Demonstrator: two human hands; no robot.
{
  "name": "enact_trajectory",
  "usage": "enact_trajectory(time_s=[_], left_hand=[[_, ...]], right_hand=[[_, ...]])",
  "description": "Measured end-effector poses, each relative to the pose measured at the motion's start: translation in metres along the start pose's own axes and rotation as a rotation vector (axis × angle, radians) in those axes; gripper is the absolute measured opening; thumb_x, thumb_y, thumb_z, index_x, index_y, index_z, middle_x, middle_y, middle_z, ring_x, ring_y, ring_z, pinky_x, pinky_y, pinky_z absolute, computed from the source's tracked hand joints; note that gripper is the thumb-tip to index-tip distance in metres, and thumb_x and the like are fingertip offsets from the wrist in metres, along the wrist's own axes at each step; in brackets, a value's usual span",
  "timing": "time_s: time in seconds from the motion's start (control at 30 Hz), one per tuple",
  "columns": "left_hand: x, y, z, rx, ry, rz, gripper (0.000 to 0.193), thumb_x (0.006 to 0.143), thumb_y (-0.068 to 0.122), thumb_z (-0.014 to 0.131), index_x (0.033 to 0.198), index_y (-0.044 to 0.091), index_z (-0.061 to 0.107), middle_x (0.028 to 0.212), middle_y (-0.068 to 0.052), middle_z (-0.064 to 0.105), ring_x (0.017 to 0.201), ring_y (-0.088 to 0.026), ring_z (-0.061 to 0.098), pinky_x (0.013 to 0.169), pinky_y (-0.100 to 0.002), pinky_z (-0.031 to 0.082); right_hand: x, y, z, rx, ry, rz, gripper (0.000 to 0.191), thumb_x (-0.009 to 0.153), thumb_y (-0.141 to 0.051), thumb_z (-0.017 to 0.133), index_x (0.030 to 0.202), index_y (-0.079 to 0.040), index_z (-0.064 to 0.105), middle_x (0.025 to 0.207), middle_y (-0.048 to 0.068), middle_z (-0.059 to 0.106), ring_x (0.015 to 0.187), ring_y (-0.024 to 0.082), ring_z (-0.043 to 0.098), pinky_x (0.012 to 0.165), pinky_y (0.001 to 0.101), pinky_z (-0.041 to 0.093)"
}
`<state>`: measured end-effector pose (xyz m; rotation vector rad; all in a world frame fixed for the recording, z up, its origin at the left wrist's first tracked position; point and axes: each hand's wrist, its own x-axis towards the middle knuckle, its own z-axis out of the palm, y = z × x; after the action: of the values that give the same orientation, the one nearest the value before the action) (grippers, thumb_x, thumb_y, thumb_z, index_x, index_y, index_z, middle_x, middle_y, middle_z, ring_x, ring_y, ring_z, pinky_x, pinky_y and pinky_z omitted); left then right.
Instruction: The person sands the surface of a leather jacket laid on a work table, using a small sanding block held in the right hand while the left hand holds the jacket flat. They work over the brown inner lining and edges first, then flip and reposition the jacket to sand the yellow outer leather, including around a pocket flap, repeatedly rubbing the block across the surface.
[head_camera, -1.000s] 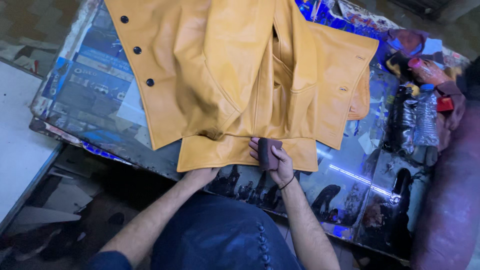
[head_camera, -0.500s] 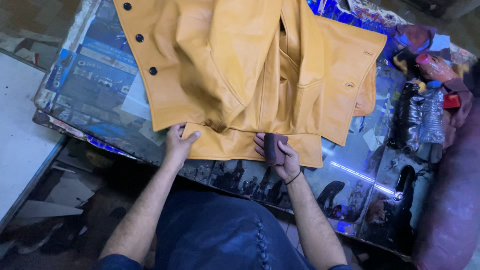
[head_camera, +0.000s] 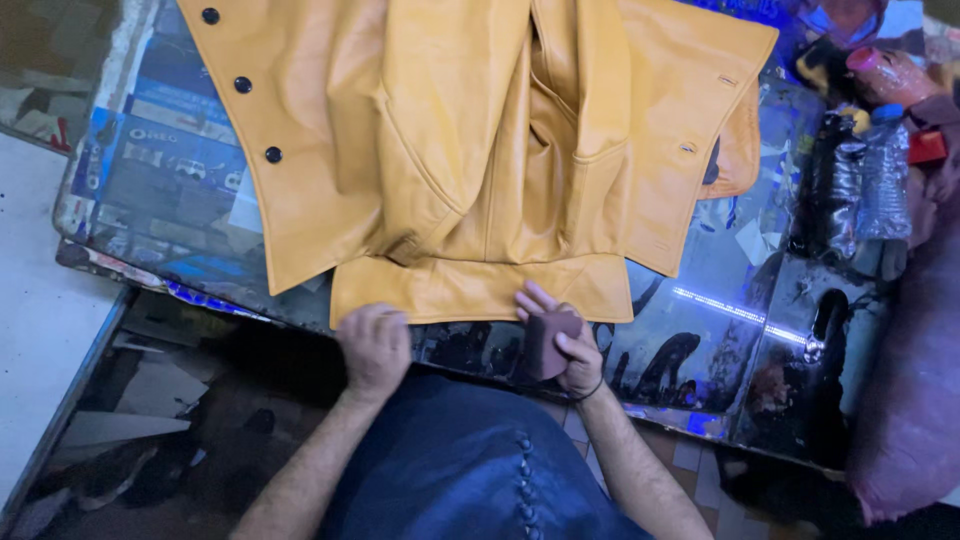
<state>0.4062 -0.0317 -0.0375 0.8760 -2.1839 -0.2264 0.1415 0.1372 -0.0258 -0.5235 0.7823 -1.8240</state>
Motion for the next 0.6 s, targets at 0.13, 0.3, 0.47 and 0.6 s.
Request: enact_trajectory(time_s=[0.13, 0.3, 0.47, 0.6], left_hand=[[0.044, 0.061, 0.056, -0.573, -0.368, 0.479, 0.023, 0.085, 0.009, 0.067, 0.107, 0.006, 0.073, 0.11, -0.009, 0.07, 0.111, -0.028, 0.067, 0.095, -0.041, 0.055], [0.104, 0.084, 0.117, -0.23, -0.466, 0.744, 0.045, 0.096, 0.03, 0.062, 0.137, 0.01, 0.064, 0.148, -0.002, 0.056, 0.14, -0.02, 0.049, 0.116, -0.043, 0.039], [0.114, 0.083, 0.114, -0.066, -0.601, 0.715, 0.068, 0.09, 0.049, 0.06, 0.147, 0.012, 0.053, 0.161, -0.001, 0.04, 0.149, -0.031, 0.026, 0.121, -0.051, 0.023], [0.101, 0.103, 0.117, 0.046, -0.578, 0.698, 0.053, 0.09, 0.045, 0.062, 0.134, 0.015, 0.061, 0.153, -0.003, 0.047, 0.143, -0.03, 0.035, 0.113, -0.051, 0.031]], right_hand=[[-0.007, -0.026, -0.02, 0.113, 0.041, -0.217, 0.033, 0.089, -0.02, 0.074, 0.113, -0.003, 0.058, 0.164, 0.038, 0.029, 0.154, 0.054, 0.03, 0.129, 0.062, 0.023], [-0.003, -0.038, -0.056, 0.067, 0.266, -0.237, 0.045, 0.092, -0.022, 0.069, 0.126, -0.001, 0.049, 0.164, 0.036, 0.028, 0.155, 0.052, 0.026, 0.128, 0.0622, 0.023], [-0.011, -0.039, -0.074, 0.143, 0.311, -0.262, 0.07, 0.094, -0.025, 0.065, 0.148, 0.01, 0.037, 0.165, 0.033, 0.027, 0.156, 0.049, 0.025, 0.129, 0.0581, 0.024], [-0.016, -0.039, -0.077, 0.194, 0.277, -0.297, 0.072, 0.095, -0.025, 0.064, 0.15, 0.011, 0.033, 0.165, 0.033, 0.028, 0.156, 0.049, 0.026, 0.129, 0.0588, 0.025]])
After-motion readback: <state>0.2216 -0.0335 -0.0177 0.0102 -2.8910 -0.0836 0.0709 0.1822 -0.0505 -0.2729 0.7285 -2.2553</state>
